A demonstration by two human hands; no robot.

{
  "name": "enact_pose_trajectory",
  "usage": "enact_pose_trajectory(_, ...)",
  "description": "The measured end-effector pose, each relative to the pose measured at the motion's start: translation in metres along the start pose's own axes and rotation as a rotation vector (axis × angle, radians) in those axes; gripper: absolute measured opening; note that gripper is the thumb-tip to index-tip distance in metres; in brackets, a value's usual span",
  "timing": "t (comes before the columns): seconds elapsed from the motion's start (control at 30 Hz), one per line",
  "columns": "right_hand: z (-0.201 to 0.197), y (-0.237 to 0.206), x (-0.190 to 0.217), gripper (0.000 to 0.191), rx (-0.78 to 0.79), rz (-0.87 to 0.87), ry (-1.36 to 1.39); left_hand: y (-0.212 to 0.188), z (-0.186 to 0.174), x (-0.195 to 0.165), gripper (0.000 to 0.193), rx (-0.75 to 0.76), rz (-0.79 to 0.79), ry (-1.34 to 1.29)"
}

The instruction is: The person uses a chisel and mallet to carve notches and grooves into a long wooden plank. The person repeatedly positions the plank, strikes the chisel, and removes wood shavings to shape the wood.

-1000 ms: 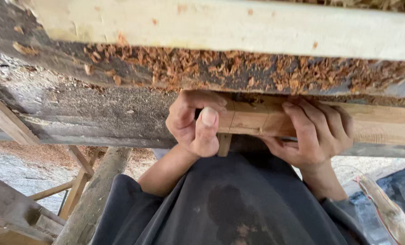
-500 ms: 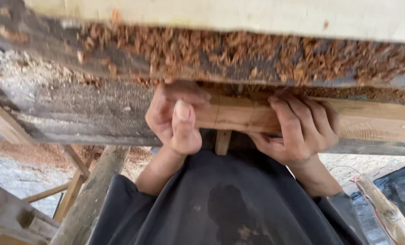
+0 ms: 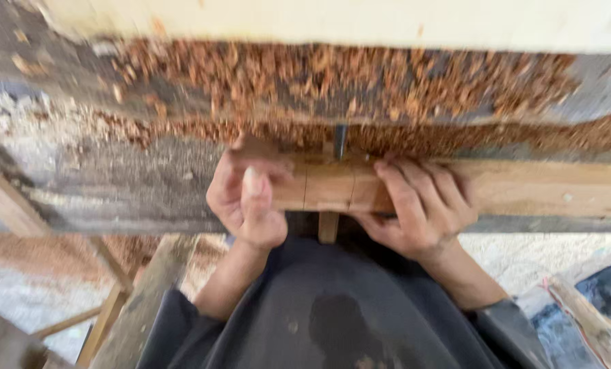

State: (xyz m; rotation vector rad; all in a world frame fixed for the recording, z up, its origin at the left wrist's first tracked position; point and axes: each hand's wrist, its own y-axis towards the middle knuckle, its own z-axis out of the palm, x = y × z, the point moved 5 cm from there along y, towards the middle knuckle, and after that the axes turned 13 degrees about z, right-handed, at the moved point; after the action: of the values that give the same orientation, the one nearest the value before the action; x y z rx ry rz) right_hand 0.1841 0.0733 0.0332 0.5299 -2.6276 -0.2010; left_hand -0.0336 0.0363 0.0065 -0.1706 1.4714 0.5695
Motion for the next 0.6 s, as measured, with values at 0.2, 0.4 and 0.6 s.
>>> enact_pose_trajectory(0.2, 0.002, 0.000, 0.004, 0.053, 0.099, 0.020, 0.001, -0.011, -0.010, 0.008, 0.033, -0.027, -0.176, 0.131)
enact_pose_trajectory(0.4, -0.002, 0.002, 0.008, 0.052, 0.174, 0.052, 0.006, -0.003, -0.005, -0.003, 0.031, 0.018, -0.064, 0.072)
enact_pose_trajectory(0.6, -0.001, 0.009, 0.006, 0.054, 0.110, 0.055, -0.029, 0.013, -0.003, 0.005, 0.029, -0.045, -0.161, 0.008)
